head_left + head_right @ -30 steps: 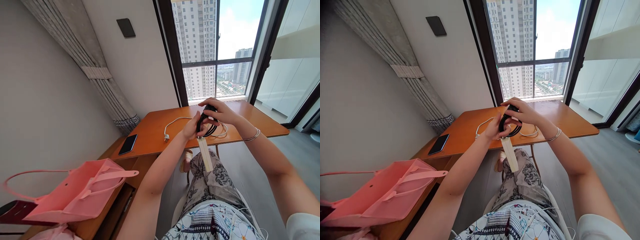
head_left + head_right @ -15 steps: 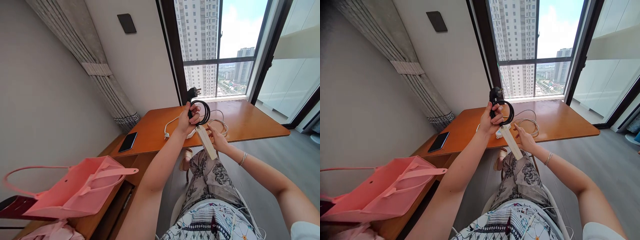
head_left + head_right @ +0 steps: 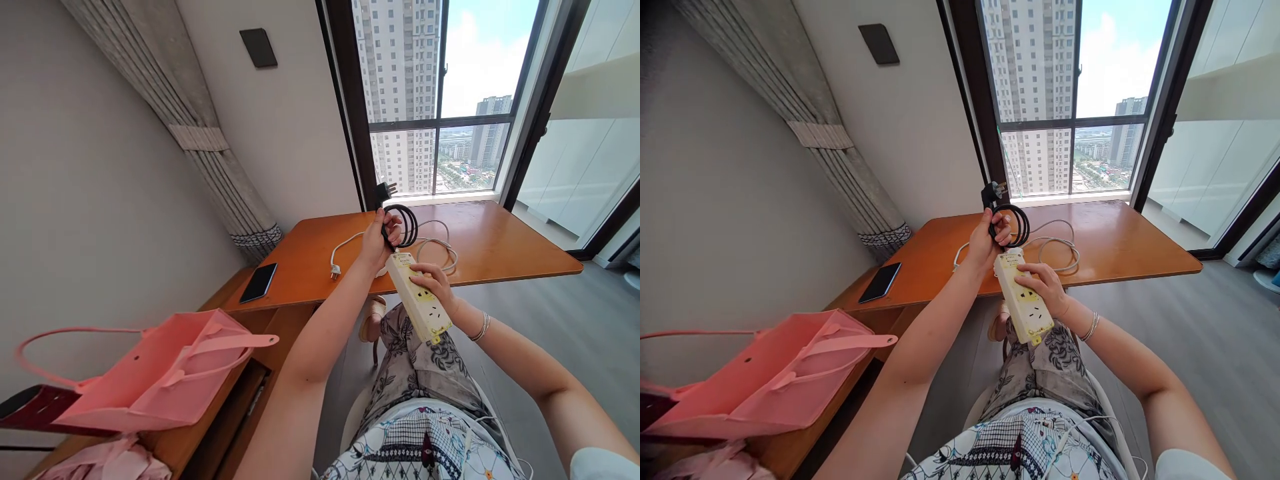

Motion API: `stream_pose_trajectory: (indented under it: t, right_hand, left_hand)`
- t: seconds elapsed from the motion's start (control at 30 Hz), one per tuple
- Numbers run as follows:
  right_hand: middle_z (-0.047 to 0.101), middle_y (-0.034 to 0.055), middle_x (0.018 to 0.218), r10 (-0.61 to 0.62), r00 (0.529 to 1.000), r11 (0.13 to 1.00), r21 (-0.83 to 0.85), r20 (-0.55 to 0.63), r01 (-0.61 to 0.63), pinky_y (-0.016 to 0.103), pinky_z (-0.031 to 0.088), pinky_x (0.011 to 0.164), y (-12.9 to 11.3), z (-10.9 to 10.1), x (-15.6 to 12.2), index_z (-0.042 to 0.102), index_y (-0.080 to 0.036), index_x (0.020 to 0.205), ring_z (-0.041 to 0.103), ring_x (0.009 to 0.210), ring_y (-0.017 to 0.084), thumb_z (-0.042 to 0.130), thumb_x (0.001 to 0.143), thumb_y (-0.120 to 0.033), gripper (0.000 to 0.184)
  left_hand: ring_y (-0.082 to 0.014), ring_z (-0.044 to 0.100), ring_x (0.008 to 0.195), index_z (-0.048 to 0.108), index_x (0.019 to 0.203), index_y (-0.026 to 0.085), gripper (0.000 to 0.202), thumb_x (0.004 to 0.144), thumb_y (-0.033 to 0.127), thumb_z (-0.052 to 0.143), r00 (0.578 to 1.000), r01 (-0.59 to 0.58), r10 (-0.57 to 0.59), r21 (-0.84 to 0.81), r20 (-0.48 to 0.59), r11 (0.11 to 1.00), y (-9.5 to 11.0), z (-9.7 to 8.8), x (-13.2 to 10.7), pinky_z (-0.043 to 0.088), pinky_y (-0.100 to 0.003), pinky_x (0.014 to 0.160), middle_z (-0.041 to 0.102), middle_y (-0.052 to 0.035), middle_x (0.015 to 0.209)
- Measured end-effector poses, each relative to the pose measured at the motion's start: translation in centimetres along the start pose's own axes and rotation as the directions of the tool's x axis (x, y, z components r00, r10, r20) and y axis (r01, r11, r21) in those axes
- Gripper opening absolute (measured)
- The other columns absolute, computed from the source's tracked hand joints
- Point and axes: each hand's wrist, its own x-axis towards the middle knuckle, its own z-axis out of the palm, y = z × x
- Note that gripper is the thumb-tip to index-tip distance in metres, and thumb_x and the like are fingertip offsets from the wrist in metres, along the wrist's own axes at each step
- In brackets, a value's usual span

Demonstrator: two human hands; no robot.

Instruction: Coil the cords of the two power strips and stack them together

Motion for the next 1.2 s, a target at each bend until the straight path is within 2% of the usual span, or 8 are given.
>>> stream_pose_trajectory:
  t: [0.1,0.2,0.3,0.4,0.53,0.8,1.03,1.2]
  right_hand:
    - [0.071,0.0065,0.114,0.054,0.998,0.990,0.131,-0.016,-0.051,0.044,0.055,0.089,0.4,-0.8,2.1,0.063,-0.031,0.118,0.067,0.100,0.024,0.065,0.089,-0.047,0.033]
    - [0.073,0.0080,0.101,0.325,0.939,0.912,0.297,-0.110,-0.281,0.046,0.054,0.092,0.8,-0.8,4.3,0.067,-0.026,0.106,0.067,0.097,0.027,0.067,0.079,-0.068,0.050]
    - [0.073,0.0092,0.106,0.613,0.774,0.732,0.482,-0.156,-0.482,0.044,0.049,0.104,1.0,-0.5,6.2,0.068,-0.023,0.108,0.063,0.113,0.030,0.062,0.077,-0.076,0.062]
    - [0.071,0.0069,0.117,0.782,0.623,0.483,0.659,-0.027,-0.577,0.042,0.045,0.111,1.1,-0.4,7.5,0.066,-0.024,0.114,0.055,0.128,0.028,0.063,0.073,-0.080,0.070]
    - [0.073,0.0053,0.111,0.805,0.549,0.184,0.788,0.222,-0.588,0.042,0.053,0.103,1.7,-0.7,8.0,0.066,-0.025,0.108,0.059,0.125,0.027,0.071,0.067,-0.078,0.067]
    - [0.075,0.0058,0.094,0.822,0.508,0.228,0.670,0.256,-0.707,0.036,0.057,0.087,2.9,-2.4,7.7,0.069,-0.019,0.099,0.069,0.100,0.025,0.083,0.060,-0.065,0.062]
    - [0.076,0.0071,0.092,0.809,0.545,0.329,0.597,0.222,-0.732,0.036,0.059,0.083,2.6,-2.6,8.3,0.070,-0.018,0.094,0.070,0.092,0.024,0.085,0.064,-0.058,0.052]
    - [0.076,0.0081,0.086,0.852,0.437,0.193,0.602,0.288,-0.775,0.035,0.062,0.068,2.7,-2.3,8.7,0.069,-0.017,0.089,0.071,0.079,0.023,0.088,0.065,-0.050,0.044]
  left_hand:
    - [-0.0051,0.042,0.048,0.044,0.066,0.018,0.048,0.091,0.055,0.062,1.000,0.030,-0.030,0.012,0.005,0.999,-0.9,-1.3,0.6,0.037,-0.019,0.047,0.053,0.0017,0.066]
    - [-0.0073,0.043,0.051,0.041,0.065,0.019,0.049,0.092,0.055,0.060,0.990,0.136,-0.136,0.007,0.038,0.991,-1.6,-2.0,0.8,0.038,-0.020,0.050,0.044,0.0027,0.061]
    - [-0.0073,0.037,0.049,0.039,0.065,0.019,0.049,0.094,0.055,0.055,0.975,0.209,-0.206,-0.024,0.077,0.978,-1.9,-1.9,0.6,0.035,-0.019,0.048,0.036,0.0040,0.059]
    - [-0.0071,0.031,0.047,0.037,0.066,0.020,0.050,0.094,0.057,0.053,0.972,0.228,-0.224,-0.057,0.069,0.972,-1.6,-2.0,0.6,0.032,-0.019,0.045,0.032,0.0048,0.060]
    - [-0.0071,0.031,0.046,0.037,0.065,0.019,0.051,0.092,0.058,0.055,0.962,0.245,-0.242,-0.010,0.124,0.969,-1.2,-2.7,0.7,0.031,-0.019,0.044,0.033,0.0049,0.059]
    - [-0.0076,0.040,0.045,0.040,0.058,0.019,0.055,0.086,0.060,0.064,0.941,0.288,-0.317,0.208,0.120,0.935,-2.3,-3.6,1.1,0.034,-0.020,0.044,0.041,0.0042,0.054]
    - [-0.0145,0.062,0.059,0.065,0.077,0.015,0.036,0.087,0.050,0.069,0.927,0.346,-0.373,0.284,0.044,0.894,-3.9,-4.3,1.3,0.049,-0.025,0.056,0.067,-0.0030,0.067]
    - [-0.0202,0.069,0.068,0.072,0.092,0.014,0.035,0.089,0.048,0.066,0.913,0.382,-0.405,0.264,0.039,0.886,-4.4,-5.2,2.0,0.054,-0.030,0.061,0.075,-0.0086,0.078]
